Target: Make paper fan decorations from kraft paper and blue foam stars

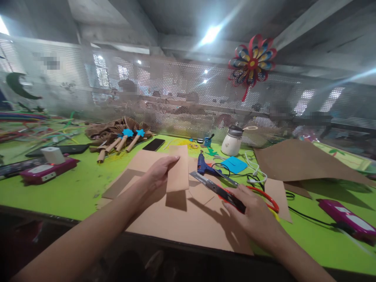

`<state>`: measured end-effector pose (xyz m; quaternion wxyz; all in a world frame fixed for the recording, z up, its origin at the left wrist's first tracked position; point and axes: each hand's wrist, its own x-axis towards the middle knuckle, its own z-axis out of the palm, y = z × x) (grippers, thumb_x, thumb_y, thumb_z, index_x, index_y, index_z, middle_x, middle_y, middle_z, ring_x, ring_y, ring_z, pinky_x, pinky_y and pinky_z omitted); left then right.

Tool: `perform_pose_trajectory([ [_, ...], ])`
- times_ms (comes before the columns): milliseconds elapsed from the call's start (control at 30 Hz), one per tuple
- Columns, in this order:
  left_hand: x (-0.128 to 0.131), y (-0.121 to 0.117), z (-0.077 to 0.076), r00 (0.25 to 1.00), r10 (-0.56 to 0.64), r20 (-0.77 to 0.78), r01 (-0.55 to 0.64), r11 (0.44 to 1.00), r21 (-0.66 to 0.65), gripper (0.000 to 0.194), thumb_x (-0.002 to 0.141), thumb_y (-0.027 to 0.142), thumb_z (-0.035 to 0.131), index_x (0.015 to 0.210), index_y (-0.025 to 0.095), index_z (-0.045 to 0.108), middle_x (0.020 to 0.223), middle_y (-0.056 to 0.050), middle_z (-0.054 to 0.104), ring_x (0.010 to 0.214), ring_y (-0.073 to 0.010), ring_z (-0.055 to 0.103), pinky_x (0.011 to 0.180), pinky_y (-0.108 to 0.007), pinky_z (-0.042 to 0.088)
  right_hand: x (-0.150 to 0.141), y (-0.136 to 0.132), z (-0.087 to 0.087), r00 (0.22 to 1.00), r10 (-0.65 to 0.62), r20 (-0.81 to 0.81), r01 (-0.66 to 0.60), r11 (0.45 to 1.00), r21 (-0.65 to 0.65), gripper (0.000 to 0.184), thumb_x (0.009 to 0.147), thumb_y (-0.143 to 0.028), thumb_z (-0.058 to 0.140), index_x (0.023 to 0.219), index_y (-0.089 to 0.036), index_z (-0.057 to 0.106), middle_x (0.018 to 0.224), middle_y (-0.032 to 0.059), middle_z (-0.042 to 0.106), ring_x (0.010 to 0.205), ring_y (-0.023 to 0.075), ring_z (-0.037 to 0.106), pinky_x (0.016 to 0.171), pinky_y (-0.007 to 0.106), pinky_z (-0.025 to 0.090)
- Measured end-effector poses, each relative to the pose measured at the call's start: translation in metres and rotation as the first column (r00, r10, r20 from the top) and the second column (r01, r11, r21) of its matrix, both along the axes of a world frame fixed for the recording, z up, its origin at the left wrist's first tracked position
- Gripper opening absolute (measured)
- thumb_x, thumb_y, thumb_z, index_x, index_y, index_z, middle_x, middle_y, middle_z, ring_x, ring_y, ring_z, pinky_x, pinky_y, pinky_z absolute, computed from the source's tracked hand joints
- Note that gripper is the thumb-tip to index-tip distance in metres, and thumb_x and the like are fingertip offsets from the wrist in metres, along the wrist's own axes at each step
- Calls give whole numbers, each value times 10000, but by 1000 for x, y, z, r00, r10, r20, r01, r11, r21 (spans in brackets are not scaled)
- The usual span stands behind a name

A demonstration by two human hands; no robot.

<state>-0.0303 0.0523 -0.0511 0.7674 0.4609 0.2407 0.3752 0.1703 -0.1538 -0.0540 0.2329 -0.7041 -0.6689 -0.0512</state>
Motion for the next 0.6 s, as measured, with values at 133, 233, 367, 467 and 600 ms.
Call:
perform_pose_trajectory([
  [133,0,2,-2,1000,6,-8,-6,1000,3,150,715,217,636,809,104,603,719,-67,667,633,-164,602,622,-278,485,-3,-2,3,1000,23,-19,-23,999,-23,326,843,-417,471,1079,-241,611,936,77,622,888,231,585,767,349,485],
  [233,-1,3,-3,1000,2,-2,-2,999,35,153,719,221,637,815,106,609,746,-75,675,657,-166,607,622,-267,485,-9,-4,6,998,54,-44,-57,996,-64,321,852,-412,462,1090,-249,604,864,61,610,824,212,586,703,325,492],
  [367,0,-1,-1,999,-20,-38,21,1000,18,168,736,224,612,846,96,612,782,-96,680,673,-180,622,652,-294,500,-15,-4,8,994,106,-26,-108,991,-77,321,846,-387,477,1117,-264,598,889,61,617,829,211,590,701,322,495],
  [467,4,-11,-1,995,-81,-65,81,997,-3,166,746,224,591,831,83,612,771,-113,680,646,-190,628,639,-313,510,-15,-4,10,988,154,27,-151,985,-88,323,843,-359,486,1137,-277,591,952,69,620,874,218,588,735,329,491],
  [600,15,-30,-11,979,-187,-76,184,982,-45,145,733,212,593,807,88,610,729,-107,679,619,-200,632,629,-338,515,-11,-5,17,968,245,45,-233,955,-183,293,863,-325,465,1127,-295,589,970,62,596,861,197,581,745,319,478],
])
